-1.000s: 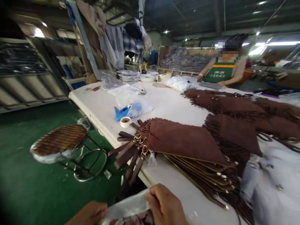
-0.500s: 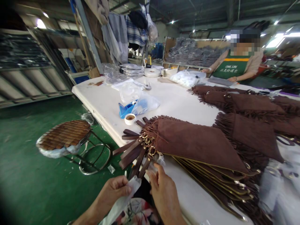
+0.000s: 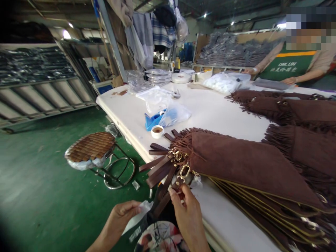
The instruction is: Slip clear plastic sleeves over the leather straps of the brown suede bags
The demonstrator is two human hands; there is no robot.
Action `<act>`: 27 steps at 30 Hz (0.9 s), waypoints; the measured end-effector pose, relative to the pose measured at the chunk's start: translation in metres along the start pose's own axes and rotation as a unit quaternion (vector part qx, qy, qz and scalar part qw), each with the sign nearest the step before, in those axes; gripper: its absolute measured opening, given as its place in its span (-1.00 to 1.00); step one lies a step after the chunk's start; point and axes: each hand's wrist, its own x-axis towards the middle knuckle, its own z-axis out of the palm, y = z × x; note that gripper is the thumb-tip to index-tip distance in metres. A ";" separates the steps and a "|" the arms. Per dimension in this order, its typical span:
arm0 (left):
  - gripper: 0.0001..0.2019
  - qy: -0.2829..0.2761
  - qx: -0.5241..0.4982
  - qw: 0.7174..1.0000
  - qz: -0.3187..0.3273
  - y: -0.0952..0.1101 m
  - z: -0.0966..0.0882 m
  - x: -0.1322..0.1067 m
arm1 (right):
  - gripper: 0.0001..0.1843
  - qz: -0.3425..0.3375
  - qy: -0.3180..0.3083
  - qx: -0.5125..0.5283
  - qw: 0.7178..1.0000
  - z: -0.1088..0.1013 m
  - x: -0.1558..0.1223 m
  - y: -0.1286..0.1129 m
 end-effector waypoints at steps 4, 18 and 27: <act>-0.77 0.036 0.041 0.999 0.007 -0.009 -0.010 -0.005 | -0.61 0.062 -0.060 0.125 0.988 0.019 -0.005 0.005; -0.78 -0.007 0.055 0.998 0.042 -0.016 -0.008 -0.014 | -0.56 0.121 -0.115 0.196 0.966 0.042 -0.014 0.004; -0.77 0.010 0.062 0.997 0.044 -0.015 -0.003 -0.014 | -0.62 0.094 -0.101 0.149 0.979 0.039 -0.016 0.001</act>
